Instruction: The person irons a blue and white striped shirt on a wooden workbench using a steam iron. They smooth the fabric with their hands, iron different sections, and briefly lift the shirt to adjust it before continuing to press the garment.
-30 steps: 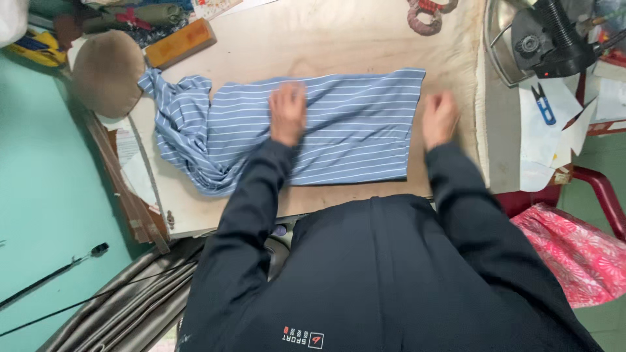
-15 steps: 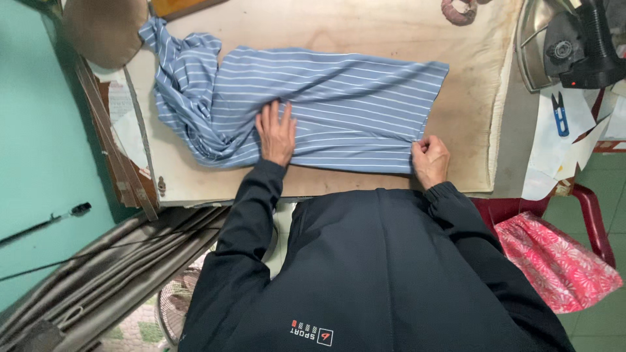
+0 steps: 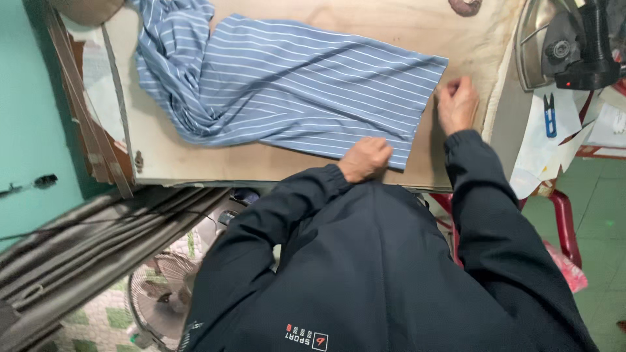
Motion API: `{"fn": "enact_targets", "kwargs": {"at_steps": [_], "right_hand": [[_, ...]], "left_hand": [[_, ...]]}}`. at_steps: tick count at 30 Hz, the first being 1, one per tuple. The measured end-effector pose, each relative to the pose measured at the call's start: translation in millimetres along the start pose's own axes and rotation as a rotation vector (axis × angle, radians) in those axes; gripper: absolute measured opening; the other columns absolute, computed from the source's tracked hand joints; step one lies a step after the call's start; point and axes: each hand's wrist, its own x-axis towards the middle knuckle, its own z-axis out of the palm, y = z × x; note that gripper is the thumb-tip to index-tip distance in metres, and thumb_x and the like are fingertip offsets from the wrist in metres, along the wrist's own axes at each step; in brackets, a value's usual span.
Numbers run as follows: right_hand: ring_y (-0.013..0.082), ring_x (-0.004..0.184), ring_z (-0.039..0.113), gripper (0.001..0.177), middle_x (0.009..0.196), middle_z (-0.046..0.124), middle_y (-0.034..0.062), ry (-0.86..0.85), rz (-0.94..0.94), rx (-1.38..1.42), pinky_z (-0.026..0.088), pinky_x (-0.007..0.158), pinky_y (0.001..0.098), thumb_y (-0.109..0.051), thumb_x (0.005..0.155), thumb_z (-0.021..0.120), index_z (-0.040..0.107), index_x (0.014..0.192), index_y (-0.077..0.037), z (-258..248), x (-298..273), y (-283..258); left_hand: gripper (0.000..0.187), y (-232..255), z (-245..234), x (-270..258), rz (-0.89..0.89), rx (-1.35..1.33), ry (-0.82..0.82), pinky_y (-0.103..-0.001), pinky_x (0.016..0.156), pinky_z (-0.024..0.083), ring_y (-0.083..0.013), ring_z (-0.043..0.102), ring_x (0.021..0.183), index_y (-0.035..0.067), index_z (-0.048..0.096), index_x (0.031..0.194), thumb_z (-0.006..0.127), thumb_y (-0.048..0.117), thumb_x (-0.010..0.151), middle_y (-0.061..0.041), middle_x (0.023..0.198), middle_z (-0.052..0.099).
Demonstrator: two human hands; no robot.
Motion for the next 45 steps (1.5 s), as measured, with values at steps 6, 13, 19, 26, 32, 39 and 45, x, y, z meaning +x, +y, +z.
{"fn": "enact_targets", "kwargs": {"at_steps": [6, 13, 19, 26, 32, 39, 45], "right_hand": [[0.0357, 0.092, 0.052, 0.032, 0.098, 0.054, 0.0178, 0.001, -0.280, 0.059, 0.043, 0.079, 0.0464, -0.015, 0.090, 0.074, 0.052, 0.110, -0.001, -0.1, 46.8, -12.5], [0.0426, 0.086, 0.064, 0.012, 0.091, 0.056, 0.0167, -0.067, -0.388, 0.048, 0.052, 0.076, 0.0494, -0.013, 0.102, 0.069, 0.060, 0.102, -0.005, 5.2, 68.9, 16.5], [0.0405, 0.085, 0.065, 0.013, 0.091, 0.054, 0.0146, -0.083, -0.439, 0.110, 0.053, 0.073, 0.0484, -0.012, 0.099, 0.068, 0.057, 0.100, -0.006, 1.8, 76.1, 26.8], [0.0463, 0.092, 0.065, 0.026, 0.103, 0.048, 0.0136, -0.219, -0.414, 0.110, 0.056, 0.078, 0.0526, -0.014, 0.097, 0.077, 0.053, 0.100, -0.004, -7.6, 74.3, 15.7], [0.0486, 0.091, 0.064, 0.019, 0.095, 0.056, 0.0206, -0.204, -0.445, 0.079, 0.051, 0.077, 0.0543, -0.005, 0.098, 0.070, 0.051, 0.101, -0.002, -17.0, 77.5, 19.4], [0.0426, 0.104, 0.058, 0.041, 0.122, 0.043, 0.0189, 0.038, -0.674, -0.056, 0.051, 0.087, 0.0494, -0.007, 0.096, 0.074, 0.050, 0.127, 0.003, -19.6, 62.6, 18.9], [0.0295, 0.107, 0.058, 0.031, 0.111, 0.059, 0.0110, 0.182, -1.022, -0.125, 0.040, 0.102, 0.0410, -0.024, 0.087, 0.075, 0.067, 0.116, -0.015, 26.7, -41.3, 10.6]], "left_hand": [[0.017, 33.8, 10.9, 17.2, -0.062, -0.104, -0.155, -0.046, 0.053, 0.040, -0.0329, 0.050, 0.061, 0.006, 0.050, 0.071, 0.066, 0.014, 0.069, -0.012, 0.072, 0.047], [0.007, 66.3, 41.2, -0.1, -0.108, 0.278, -0.134, -0.036, 0.061, 0.045, -0.0217, 0.054, 0.065, 0.014, 0.051, 0.081, 0.054, 0.019, 0.085, -0.003, 0.076, 0.044], [0.024, 94.1, 52.8, -6.0, -0.239, 0.269, -0.134, -0.037, 0.070, 0.044, -0.0255, 0.054, 0.077, 0.011, 0.051, 0.090, 0.051, 0.034, 0.093, -0.005, 0.083, 0.044], [0.012, 90.9, 33.3, -12.9, -0.187, 0.383, -0.087, -0.038, 0.072, 0.045, -0.0279, 0.052, 0.076, 0.007, 0.055, 0.093, 0.050, 0.018, 0.095, -0.006, 0.080, 0.044], [0.013, 96.1, 58.0, 14.1, -0.235, 0.092, -0.087, -0.038, 0.067, 0.048, -0.0290, 0.056, 0.070, 0.007, 0.051, 0.086, 0.057, 0.019, 0.087, -0.009, 0.073, 0.048], [0.026, 85.8, 47.3, 14.3, -0.392, 0.071, -0.084, -0.037, 0.072, 0.052, -0.0255, 0.060, 0.077, 0.013, 0.052, 0.085, 0.054, 0.036, 0.097, -0.005, 0.081, 0.053], [0.053, -16.9, -70.5, -46.0, -1.370, 0.657, 0.483, -0.050, 0.105, 0.042, -0.0419, 0.057, 0.118, -0.004, 0.051, 0.129, 0.075, 0.022, 0.089, -0.027, 0.124, 0.056]]}}
